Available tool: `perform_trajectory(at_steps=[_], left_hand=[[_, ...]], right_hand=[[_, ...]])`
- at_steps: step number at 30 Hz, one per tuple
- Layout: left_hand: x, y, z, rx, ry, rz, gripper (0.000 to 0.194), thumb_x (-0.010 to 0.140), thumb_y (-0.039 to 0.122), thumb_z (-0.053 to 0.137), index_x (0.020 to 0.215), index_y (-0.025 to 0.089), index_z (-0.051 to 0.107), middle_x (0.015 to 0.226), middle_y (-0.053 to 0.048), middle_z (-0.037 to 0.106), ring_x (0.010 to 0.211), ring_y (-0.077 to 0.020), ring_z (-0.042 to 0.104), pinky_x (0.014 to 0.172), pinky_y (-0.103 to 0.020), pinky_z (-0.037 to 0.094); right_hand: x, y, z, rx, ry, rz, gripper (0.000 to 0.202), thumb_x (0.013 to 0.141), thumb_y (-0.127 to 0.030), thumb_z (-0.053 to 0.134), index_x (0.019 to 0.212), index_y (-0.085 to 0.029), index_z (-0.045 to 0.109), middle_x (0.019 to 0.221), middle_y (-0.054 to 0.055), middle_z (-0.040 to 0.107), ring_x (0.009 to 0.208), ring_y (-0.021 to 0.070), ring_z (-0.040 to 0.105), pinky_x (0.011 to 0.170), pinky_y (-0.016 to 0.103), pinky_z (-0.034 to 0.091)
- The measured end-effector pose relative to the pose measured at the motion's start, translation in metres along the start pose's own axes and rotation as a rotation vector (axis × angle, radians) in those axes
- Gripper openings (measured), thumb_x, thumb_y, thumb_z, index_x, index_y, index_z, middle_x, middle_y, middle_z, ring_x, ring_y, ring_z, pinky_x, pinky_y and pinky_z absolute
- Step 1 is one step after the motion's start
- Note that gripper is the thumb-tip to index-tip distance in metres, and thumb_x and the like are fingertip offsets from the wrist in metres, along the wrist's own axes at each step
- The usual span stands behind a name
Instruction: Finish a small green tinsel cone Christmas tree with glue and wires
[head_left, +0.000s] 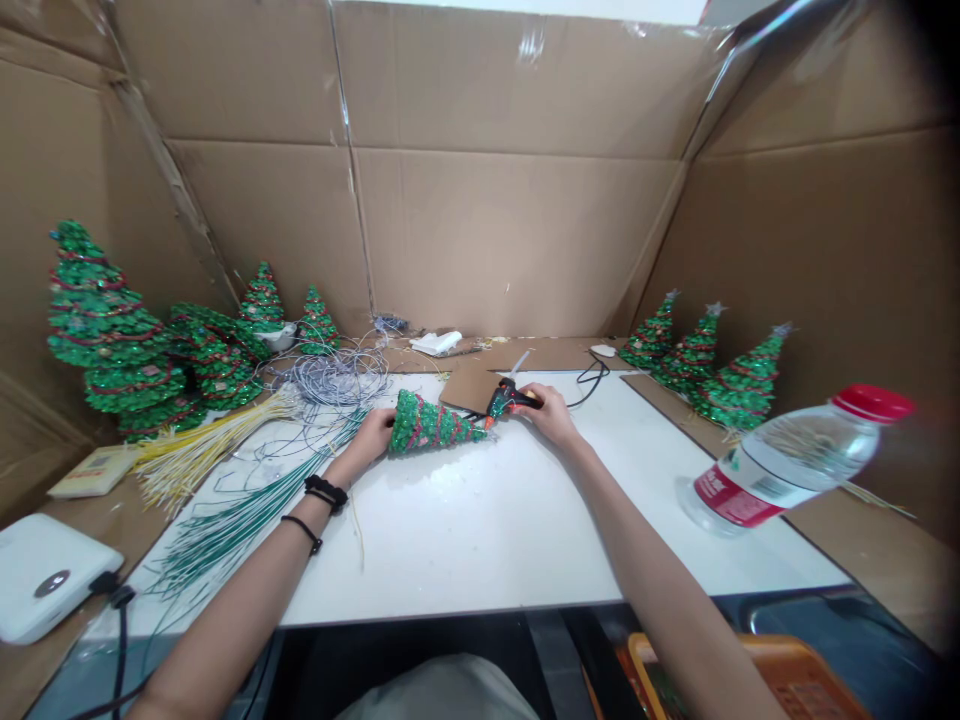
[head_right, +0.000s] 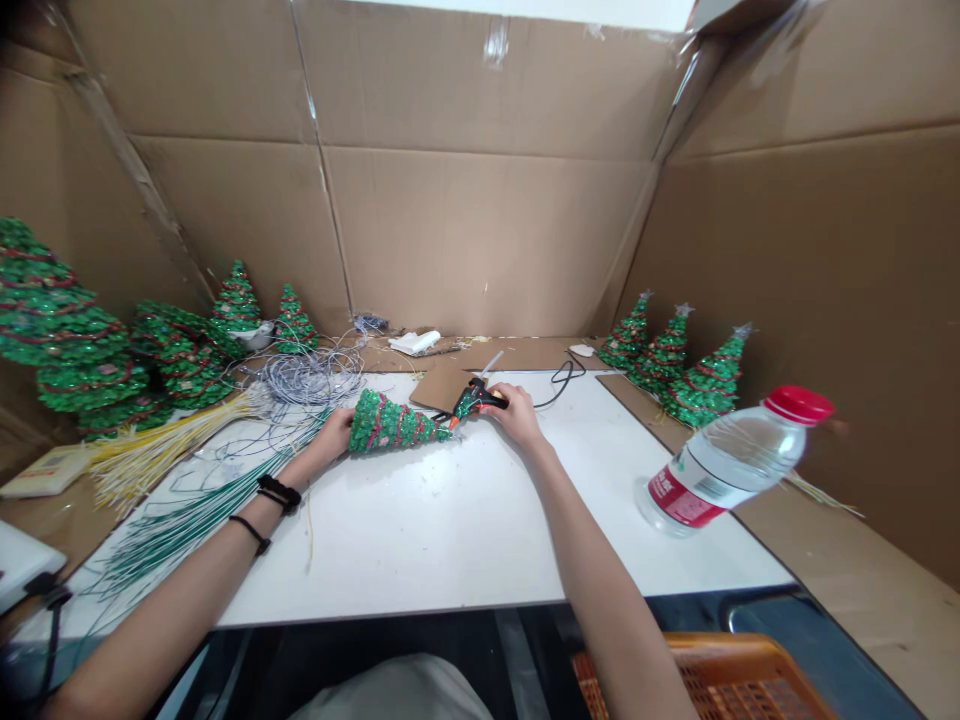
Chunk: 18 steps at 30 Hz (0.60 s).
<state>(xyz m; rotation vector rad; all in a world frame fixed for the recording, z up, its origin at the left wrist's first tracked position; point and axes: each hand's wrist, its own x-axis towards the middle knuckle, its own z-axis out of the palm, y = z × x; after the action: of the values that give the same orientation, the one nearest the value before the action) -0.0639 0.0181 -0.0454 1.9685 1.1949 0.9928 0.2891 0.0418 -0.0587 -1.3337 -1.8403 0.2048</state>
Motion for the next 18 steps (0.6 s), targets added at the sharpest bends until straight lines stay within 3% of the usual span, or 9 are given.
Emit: perform_trajectory(at_steps=[18], left_hand=[[-0.0001, -0.0005, 0.0004, 0.054, 0.009, -0.003, 0.013, 0.067, 0.018, 0.057, 0.062, 0.012, 0.068, 0.059, -0.001, 0.067, 0.064, -0.0185, 0.057, 0.064, -0.026, 0.046]], right_hand=[[0.0005, 0.0011, -0.0003, 0.038, -0.013, 0.028, 0.018, 0.070, -0.037, 0.066, 0.078, -0.021, 0.061, 0.076, 0.002, 0.064, 0.075, 0.0214, 0.050, 0.070, 0.032, 0.037]])
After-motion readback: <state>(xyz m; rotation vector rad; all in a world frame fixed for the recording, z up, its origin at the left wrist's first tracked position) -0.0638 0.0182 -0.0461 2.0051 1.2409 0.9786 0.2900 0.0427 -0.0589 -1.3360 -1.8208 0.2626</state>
